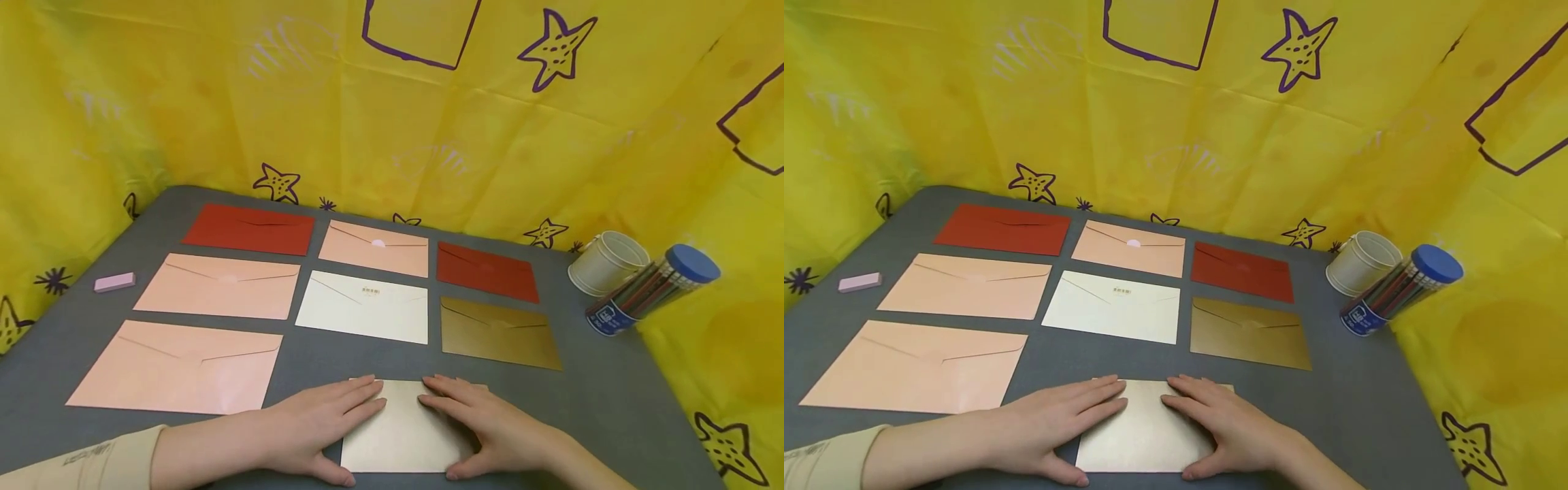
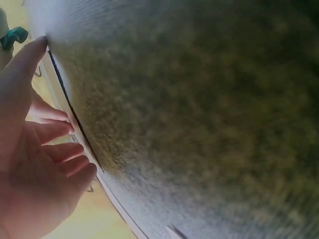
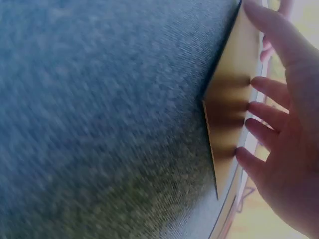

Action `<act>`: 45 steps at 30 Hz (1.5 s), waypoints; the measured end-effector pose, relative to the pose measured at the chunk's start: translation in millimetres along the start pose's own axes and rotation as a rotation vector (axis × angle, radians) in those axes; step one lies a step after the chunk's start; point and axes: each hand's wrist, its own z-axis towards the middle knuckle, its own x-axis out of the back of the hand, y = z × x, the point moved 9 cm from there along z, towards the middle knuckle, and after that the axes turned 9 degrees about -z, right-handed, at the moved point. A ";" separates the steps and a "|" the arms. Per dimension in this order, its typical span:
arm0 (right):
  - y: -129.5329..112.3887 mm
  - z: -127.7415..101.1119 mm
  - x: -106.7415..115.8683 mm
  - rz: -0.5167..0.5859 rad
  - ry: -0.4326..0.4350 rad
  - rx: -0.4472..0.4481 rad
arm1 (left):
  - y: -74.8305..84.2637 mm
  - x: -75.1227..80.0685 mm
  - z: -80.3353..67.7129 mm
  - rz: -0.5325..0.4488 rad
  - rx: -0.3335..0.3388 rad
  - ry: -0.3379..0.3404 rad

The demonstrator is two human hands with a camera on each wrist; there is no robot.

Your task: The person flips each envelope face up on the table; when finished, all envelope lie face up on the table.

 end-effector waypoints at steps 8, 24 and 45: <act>-7.9 6.5 -0.4 -0.082 0.029 0.073 | -4.8 -1.8 -1.0 0.085 0.041 -0.006; -12.8 13.6 0.1 -0.122 0.070 0.114 | -3.8 2.5 0.3 0.235 0.018 -0.019; -21.9 16.3 2.9 -0.109 0.016 0.173 | 27.2 22.7 -11.4 0.447 -0.367 0.121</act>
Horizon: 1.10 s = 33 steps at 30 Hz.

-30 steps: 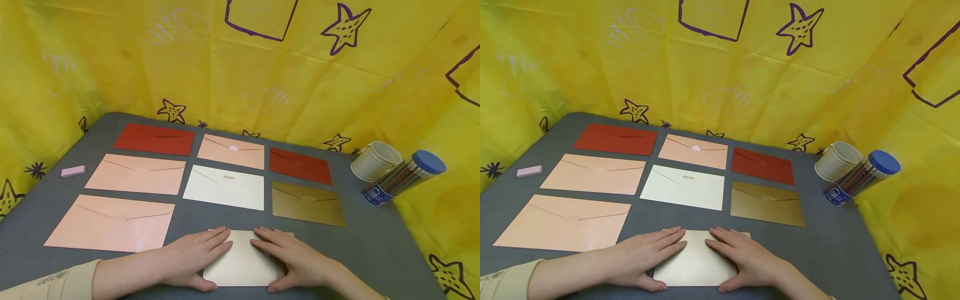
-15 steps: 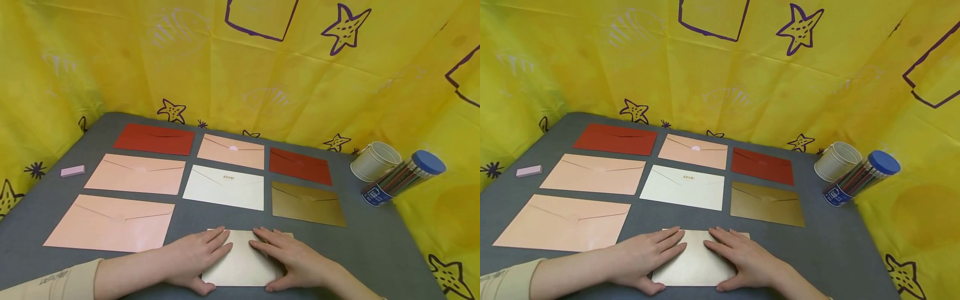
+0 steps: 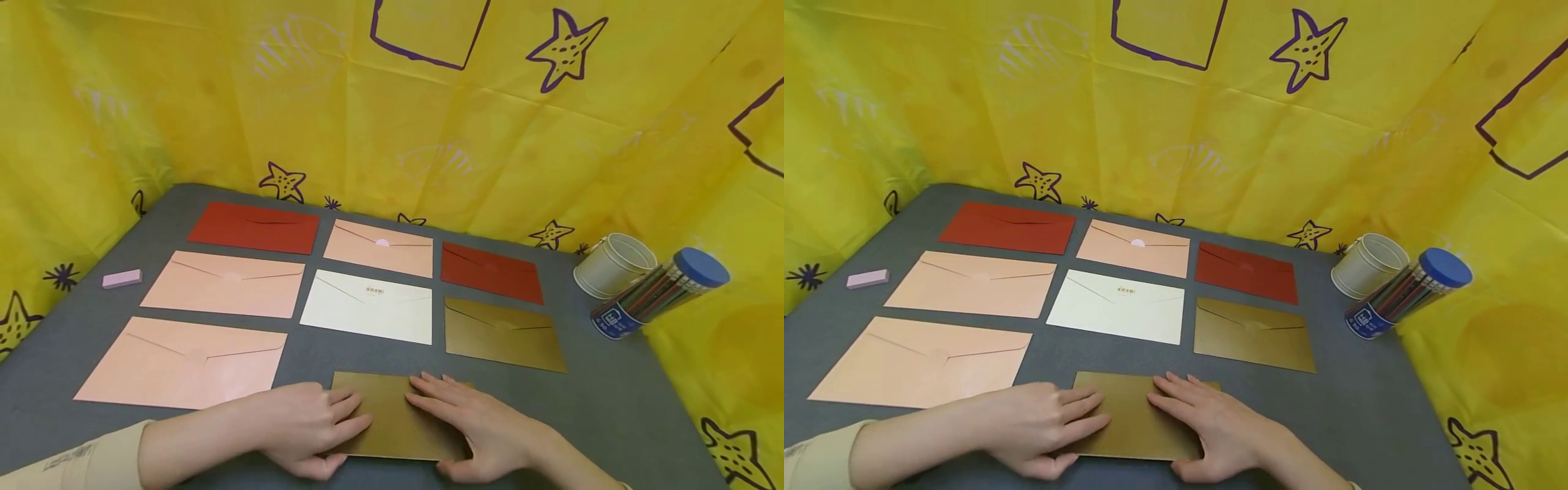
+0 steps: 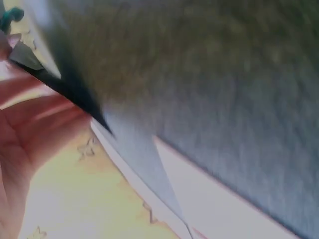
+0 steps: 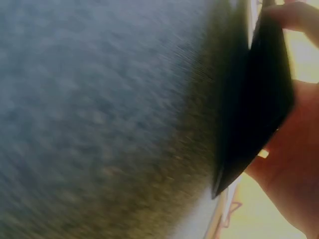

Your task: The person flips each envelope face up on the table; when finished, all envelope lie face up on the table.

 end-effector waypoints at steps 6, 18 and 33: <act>3.4 1.6 22.8 0.149 0.053 0.032 | -17.8 29.0 -9.5 -0.184 -0.030 0.184; 37.6 7.3 68.4 0.330 0.312 -0.063 | -77.2 56.0 -42.7 -0.563 0.233 0.428; 81.1 33.6 44.4 0.265 0.349 -0.410 | -148.8 13.3 -95.1 -0.864 0.984 0.392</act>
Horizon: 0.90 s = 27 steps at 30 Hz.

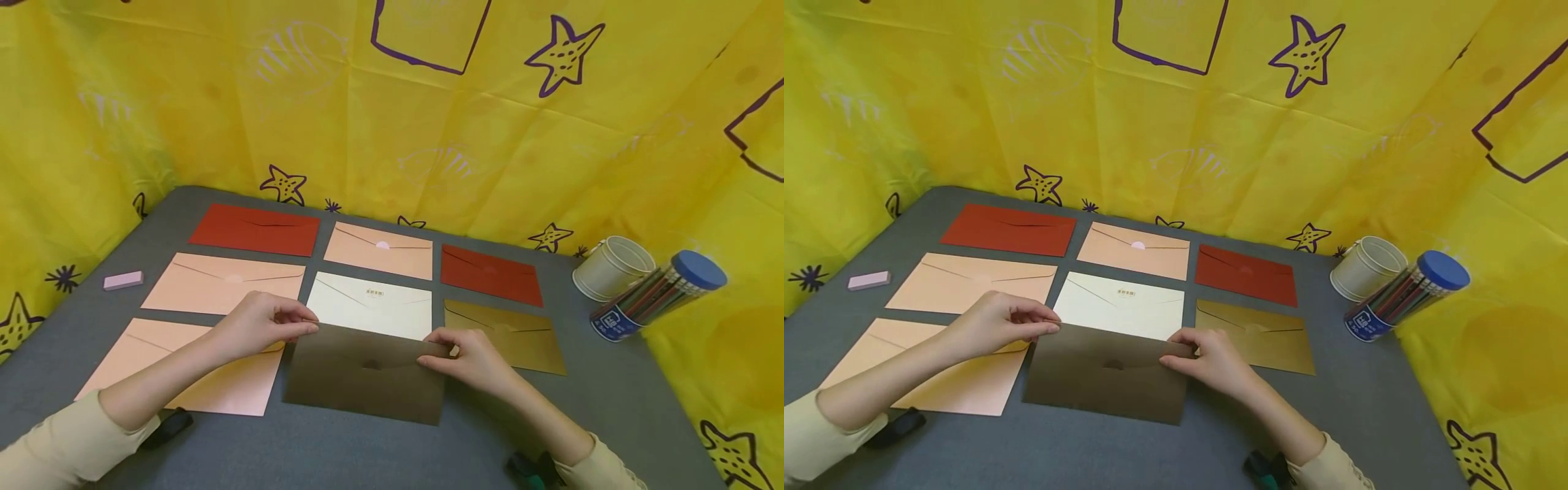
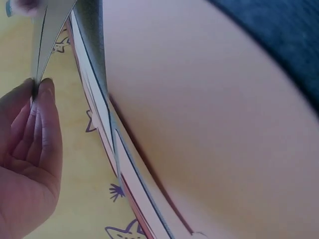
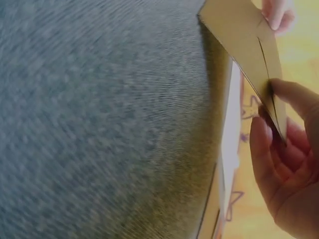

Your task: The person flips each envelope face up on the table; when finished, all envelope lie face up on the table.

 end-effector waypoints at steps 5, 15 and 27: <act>6.8 2.5 -5.0 -0.039 0.002 -0.021 | -13.3 0.7 -0.4 0.043 0.065 -0.008; 10.1 0.1 -14.5 -0.134 0.011 -0.037 | -28.3 -6.6 -0.4 0.072 0.101 -0.052; 10.8 -1.1 -18.2 -0.128 0.006 -0.029 | -23.8 -10.6 -2.1 0.106 0.055 -0.065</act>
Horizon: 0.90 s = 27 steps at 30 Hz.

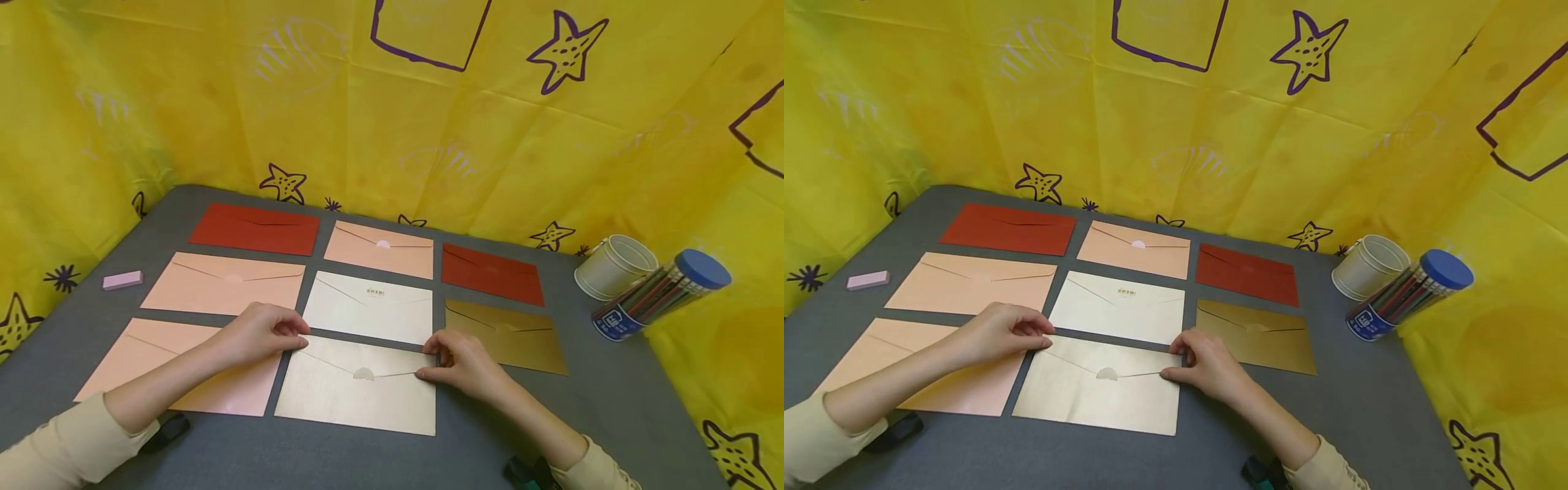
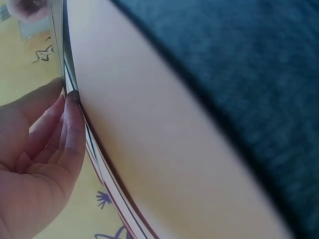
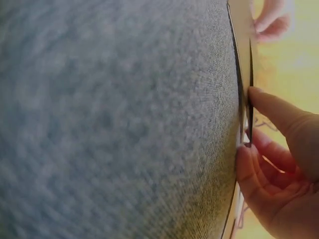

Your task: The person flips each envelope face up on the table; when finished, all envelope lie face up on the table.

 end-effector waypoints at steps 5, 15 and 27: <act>-0.6 -0.6 -0.9 0.002 -0.007 0.009 | 0.7 -0.4 -0.4 0.006 -0.009 0.007; 1.6 0.0 -3.1 0.047 -0.019 -0.010 | 0.6 -1.7 0.3 0.021 -0.030 0.003; 2.4 -0.9 -3.1 0.060 -0.018 -0.006 | 2.4 -1.4 -0.5 0.038 -0.039 0.008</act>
